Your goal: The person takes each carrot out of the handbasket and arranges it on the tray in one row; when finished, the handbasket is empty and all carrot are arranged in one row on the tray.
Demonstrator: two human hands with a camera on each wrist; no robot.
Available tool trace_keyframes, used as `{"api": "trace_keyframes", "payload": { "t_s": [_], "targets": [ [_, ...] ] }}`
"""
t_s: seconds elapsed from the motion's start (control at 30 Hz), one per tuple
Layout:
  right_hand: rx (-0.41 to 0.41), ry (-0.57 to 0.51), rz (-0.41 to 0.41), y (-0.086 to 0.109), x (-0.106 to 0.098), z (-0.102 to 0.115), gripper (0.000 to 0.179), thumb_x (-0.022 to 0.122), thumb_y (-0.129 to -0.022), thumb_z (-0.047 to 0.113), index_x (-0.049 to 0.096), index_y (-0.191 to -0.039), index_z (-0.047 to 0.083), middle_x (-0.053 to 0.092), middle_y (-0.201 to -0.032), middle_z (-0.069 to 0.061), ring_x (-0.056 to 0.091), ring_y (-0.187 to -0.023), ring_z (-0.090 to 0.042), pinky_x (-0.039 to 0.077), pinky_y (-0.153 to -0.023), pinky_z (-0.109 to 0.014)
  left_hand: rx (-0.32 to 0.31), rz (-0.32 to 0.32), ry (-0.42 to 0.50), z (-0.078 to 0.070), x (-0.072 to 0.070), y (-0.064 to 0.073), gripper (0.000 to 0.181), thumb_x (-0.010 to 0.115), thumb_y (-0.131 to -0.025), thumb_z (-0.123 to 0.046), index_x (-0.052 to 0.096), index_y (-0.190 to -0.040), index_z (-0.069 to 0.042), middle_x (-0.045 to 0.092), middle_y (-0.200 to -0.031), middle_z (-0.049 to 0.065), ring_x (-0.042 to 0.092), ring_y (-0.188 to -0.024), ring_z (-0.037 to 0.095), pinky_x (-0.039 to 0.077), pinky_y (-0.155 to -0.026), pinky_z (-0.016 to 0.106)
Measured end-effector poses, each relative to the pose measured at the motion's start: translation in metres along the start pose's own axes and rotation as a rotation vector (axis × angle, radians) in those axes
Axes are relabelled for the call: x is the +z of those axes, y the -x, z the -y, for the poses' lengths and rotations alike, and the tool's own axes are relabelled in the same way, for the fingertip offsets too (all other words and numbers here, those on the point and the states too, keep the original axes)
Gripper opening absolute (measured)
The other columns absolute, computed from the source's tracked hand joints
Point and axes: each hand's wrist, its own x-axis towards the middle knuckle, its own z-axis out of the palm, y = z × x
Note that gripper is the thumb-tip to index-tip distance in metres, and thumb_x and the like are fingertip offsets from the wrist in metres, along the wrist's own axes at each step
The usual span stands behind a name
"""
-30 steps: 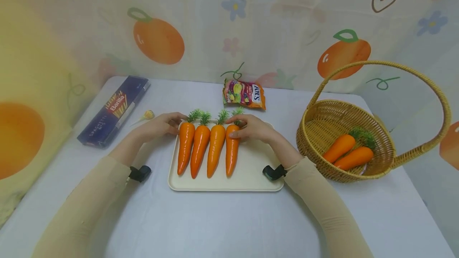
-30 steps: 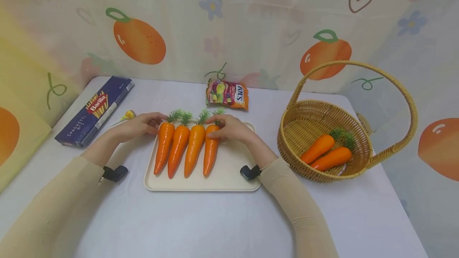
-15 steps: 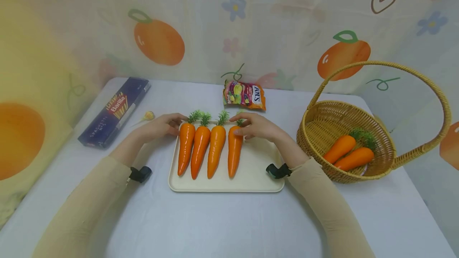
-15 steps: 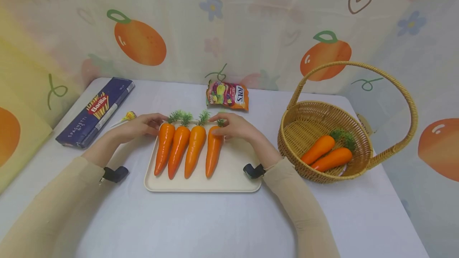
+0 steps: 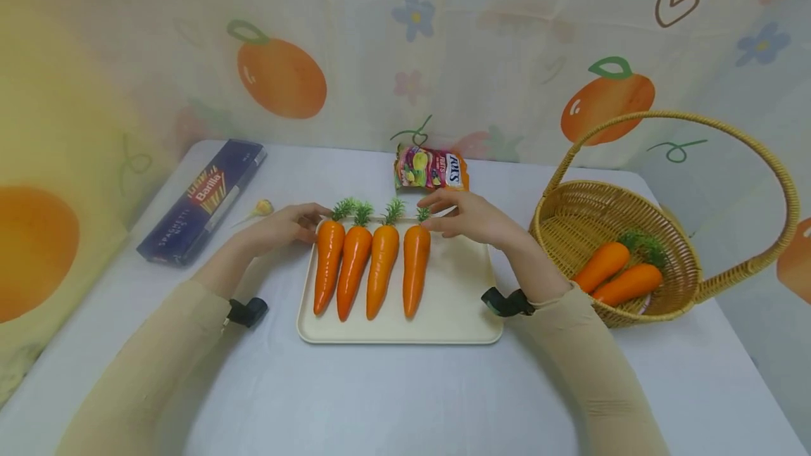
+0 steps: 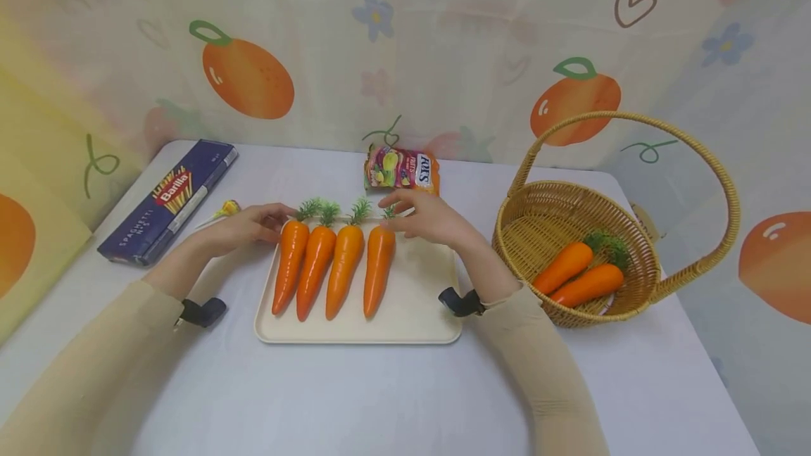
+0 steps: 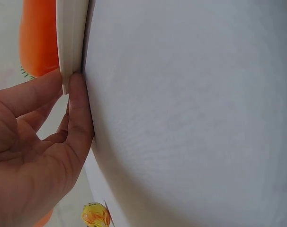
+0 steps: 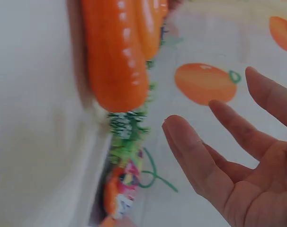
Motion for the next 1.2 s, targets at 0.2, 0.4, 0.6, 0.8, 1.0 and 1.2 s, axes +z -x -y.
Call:
{"api": "trace_keyframes", "payload": {
  "t_s": [0.2, 0.4, 0.6, 0.8, 1.0, 1.2],
  "targets": [
    [-0.072, 0.047, -0.086, 0.025, -0.022, 0.013, 0.042, 0.062, -0.096, 0.03, 0.057, -0.133, 0.011, 0.062, -0.129, -0.013, 0.064, -0.108, -0.032, 0.057, -0.092, -0.039, 0.007, -0.003, 0.015, 0.001, 0.0, -0.001, 0.055, 0.055, -0.091, -0.007, 0.044, -0.145, -0.009, 0.049, -0.137, 0.022, 0.049, -0.116, 0.032, 0.047, -0.097, 0.037],
    [-0.105, 0.055, -0.181, 0.055, -0.046, 0.024, 0.039, 0.059, -0.098, 0.03, 0.058, -0.131, 0.009, 0.062, -0.127, -0.012, 0.063, -0.104, -0.023, 0.055, -0.09, -0.03, 0.008, 0.005, 0.022, 0.003, 0.001, -0.001, 0.056, 0.056, -0.091, -0.008, 0.044, -0.146, -0.009, 0.051, -0.135, 0.021, 0.049, -0.115, 0.03, 0.046, -0.096, 0.035],
    [-0.102, 0.021, -0.264, 0.082, -0.072, 0.023, 0.039, 0.058, -0.098, 0.029, 0.057, -0.131, 0.008, 0.061, -0.128, -0.01, 0.062, -0.103, -0.01, 0.053, -0.086, -0.018, 0.014, 0.004, 0.019, 0.002, 0.0, -0.001, 0.056, 0.056, -0.09, -0.008, 0.045, -0.145, -0.01, 0.051, -0.132, 0.019, 0.049, -0.113, 0.029, 0.047, -0.094, 0.033],
    [-0.046, 0.042, -0.313, 0.102, -0.1, 0.006, 0.04, 0.058, -0.098, 0.034, 0.057, -0.132, 0.013, 0.061, -0.121, 0.002, 0.063, -0.103, -0.006, 0.054, -0.084, -0.016, 0.009, 0.002, 0.011, 0.002, 0.0, -0.001, 0.056, 0.056, -0.091, -0.009, 0.045, -0.145, -0.01, 0.051, -0.133, 0.019, 0.049, -0.114, 0.029, 0.046, -0.095, 0.034],
    [-0.023, 0.011, -0.37, 0.118, -0.128, -0.021, 0.038, 0.057, -0.099, 0.03, 0.055, -0.132, 0.011, 0.062, -0.115, 0.015, 0.063, -0.102, -0.001, 0.055, -0.082, -0.016, 0.0, 0.0, 0.013, 0.001, 0.001, 0.0, 0.056, 0.055, -0.09, -0.008, 0.045, -0.145, -0.01, 0.05, -0.134, 0.02, 0.049, -0.114, 0.03, 0.046, -0.095, 0.035],
    [0.013, 0.008, -0.388, 0.137, -0.155, -0.052, 0.03, 0.052, -0.101, 0.026, 0.055, -0.13, 0.02, 0.063, -0.111, 0.021, 0.064, -0.098, 0.003, 0.054, -0.081, -0.014, -0.004, 0.004, 0.01, 0.0, 0.0, 0.0, 0.056, 0.054, -0.091, -0.008, 0.044, -0.146, -0.01, 0.049, -0.138, 0.021, 0.05, -0.114, 0.031, 0.047, -0.096, 0.036]
  ]
}}
